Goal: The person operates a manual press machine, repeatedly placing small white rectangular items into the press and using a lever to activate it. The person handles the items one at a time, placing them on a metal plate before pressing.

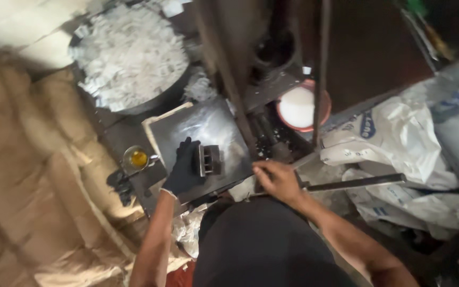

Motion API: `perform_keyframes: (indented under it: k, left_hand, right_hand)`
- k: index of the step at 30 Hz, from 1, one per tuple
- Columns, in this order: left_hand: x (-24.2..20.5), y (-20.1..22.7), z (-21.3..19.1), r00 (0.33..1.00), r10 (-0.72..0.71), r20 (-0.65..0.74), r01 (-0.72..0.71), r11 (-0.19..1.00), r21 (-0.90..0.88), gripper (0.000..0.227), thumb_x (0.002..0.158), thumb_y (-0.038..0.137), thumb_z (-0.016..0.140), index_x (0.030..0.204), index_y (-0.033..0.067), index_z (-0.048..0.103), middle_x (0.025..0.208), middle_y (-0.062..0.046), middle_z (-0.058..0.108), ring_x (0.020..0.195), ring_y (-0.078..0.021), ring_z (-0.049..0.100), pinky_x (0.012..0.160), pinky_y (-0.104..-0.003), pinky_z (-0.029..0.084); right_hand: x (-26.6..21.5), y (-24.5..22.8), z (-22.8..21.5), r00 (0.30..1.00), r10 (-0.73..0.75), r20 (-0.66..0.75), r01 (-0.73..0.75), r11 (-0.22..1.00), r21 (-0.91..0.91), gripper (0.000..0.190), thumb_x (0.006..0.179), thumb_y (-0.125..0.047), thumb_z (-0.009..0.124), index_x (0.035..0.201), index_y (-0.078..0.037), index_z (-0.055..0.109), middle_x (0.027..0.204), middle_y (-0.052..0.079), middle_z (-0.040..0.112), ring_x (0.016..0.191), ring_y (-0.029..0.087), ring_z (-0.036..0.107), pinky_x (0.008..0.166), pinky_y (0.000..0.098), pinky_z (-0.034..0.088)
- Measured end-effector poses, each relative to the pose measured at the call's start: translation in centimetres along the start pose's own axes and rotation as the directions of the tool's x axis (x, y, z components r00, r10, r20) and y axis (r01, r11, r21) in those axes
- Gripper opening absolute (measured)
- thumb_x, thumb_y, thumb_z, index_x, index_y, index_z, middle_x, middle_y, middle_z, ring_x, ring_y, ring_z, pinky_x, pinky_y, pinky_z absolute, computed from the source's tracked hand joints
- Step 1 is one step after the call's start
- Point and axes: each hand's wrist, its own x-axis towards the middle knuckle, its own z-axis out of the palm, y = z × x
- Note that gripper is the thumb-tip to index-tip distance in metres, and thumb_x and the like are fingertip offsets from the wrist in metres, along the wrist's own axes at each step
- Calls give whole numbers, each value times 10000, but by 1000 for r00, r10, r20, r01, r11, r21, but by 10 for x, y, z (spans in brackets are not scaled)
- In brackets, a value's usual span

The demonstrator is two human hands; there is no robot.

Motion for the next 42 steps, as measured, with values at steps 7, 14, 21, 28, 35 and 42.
perform_keyframes:
  k: [7, 14, 21, 28, 35, 42]
  left_hand:
    - [-10, -40, 19, 806, -590, 54, 497, 623, -604, 608, 959, 275, 607, 1554, 193, 517, 1187, -190, 746, 973, -378, 730, 813, -436, 544]
    - [-13, -27, 25, 842, -403, -359, 406, 911, -71, 278, 1040, 252, 555, 1255, 134, 686, 1117, -148, 750, 985, -363, 707, 825, -443, 539]
    - [-7, -18, 27, 735, -482, -477, 371, 875, -313, 260, 1083, 232, 483, 1185, 108, 688, 1120, -137, 742, 1016, -350, 718, 865, -433, 547]
    - [-4, -5, 25, 704, -510, -495, 443, 859, -255, 273, 1095, 214, 438, 1155, 86, 672, 1078, -146, 746, 969, -347, 716, 835, -422, 527]
    - [-48, -50, 55, 660, -427, -618, 427, 890, -159, 306, 937, 70, 537, 1216, -14, 630, 1122, -190, 673, 1010, -312, 658, 901, -409, 531]
    - [-110, -87, 91, 696, -503, -512, 354, 861, -364, 391, 926, 132, 689, 1306, 47, 652, 1259, -127, 715, 1139, -231, 674, 987, -364, 533]
  right_hand:
    - [24, 14, 101, 920, 246, 306, -297, 946, 132, 257, 968, -252, 717, 1091, -29, 749, 878, 57, 765, 742, 80, 678, 677, 261, 555]
    - [41, 56, 188, 700, 581, 415, -702, 664, 256, 336, 935, -276, 771, 1049, 38, 745, 815, 103, 739, 666, 145, 686, 622, 290, 577]
    - [25, 94, 195, 719, 527, 453, -693, 594, 407, 268, 1002, -209, 674, 1105, 38, 682, 854, 72, 722, 698, 132, 697, 632, 299, 588]
    - [-15, 137, 197, 782, 503, 368, -616, 712, 337, 260, 1015, -212, 644, 1146, 10, 673, 886, 48, 720, 742, 114, 689, 674, 286, 579]
    - [-16, 133, 159, 623, 654, 430, -771, 421, 477, 258, 982, -229, 656, 1122, -13, 668, 863, 59, 702, 726, 151, 688, 652, 314, 605]
    - [99, 86, 170, 668, 619, 414, -725, 418, 547, 233, 979, -236, 671, 1088, -31, 685, 867, 62, 711, 711, 156, 687, 625, 300, 583]
